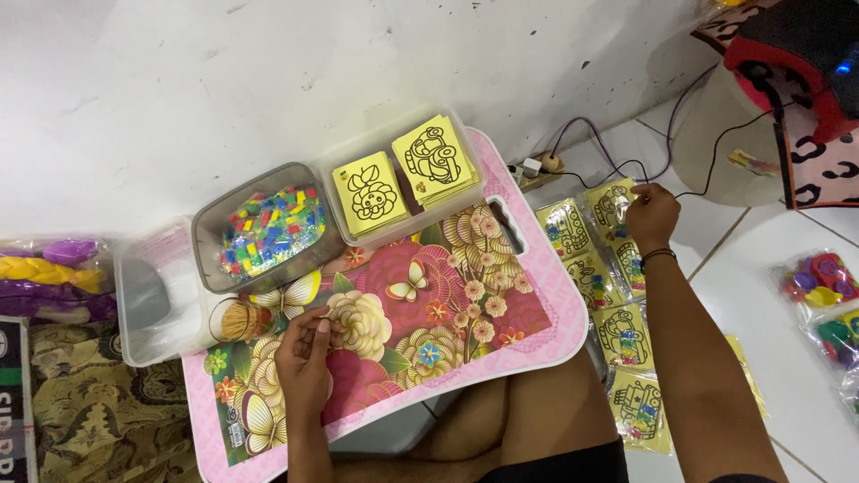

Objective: The person places colorful plastic pieces onto yellow cards with drawings, then slides each card into a small plastic bag.

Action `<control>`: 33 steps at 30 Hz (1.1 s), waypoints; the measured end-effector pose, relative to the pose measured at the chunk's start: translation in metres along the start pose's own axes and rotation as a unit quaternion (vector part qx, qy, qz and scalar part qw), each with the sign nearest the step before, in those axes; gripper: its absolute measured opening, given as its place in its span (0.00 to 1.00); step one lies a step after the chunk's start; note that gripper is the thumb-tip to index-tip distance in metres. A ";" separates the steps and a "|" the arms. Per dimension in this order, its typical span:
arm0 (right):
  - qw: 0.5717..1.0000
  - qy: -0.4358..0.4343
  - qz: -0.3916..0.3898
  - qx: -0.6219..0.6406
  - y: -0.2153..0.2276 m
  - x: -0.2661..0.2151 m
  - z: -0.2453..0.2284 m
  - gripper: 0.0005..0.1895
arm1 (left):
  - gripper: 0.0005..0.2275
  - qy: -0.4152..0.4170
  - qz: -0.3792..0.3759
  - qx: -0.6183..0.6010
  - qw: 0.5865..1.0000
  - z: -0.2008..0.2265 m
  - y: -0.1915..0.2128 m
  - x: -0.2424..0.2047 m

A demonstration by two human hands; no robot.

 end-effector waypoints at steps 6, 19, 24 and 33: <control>0.991 -0.032 -0.116 -0.059 -0.013 -0.015 -0.024 0.25 | 0.08 -0.006 0.001 0.012 1.000 0.003 0.000 -0.001; 0.996 0.023 -0.045 0.079 0.049 -0.038 -0.128 0.15 | 0.08 -0.042 -0.005 0.046 0.998 0.013 0.001 0.000; 0.981 -0.011 -0.021 0.195 0.108 -0.061 -0.260 0.11 | 0.08 -0.103 -0.035 0.105 0.989 0.023 -0.004 -0.002; 0.904 0.293 -0.087 0.298 0.136 -0.141 -0.512 0.09 | 0.06 -0.139 -0.059 0.043 0.988 0.007 -0.002 -0.002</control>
Point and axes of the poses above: each hand's wrist, its own x-axis towards the middle knuckle, its own y-axis out of the back of the hand, z = x × y, the point moved 9 cm from there along x, towards the middle knuckle, and after that the axes turned 3 degrees about -y, right-handed, at the moved point
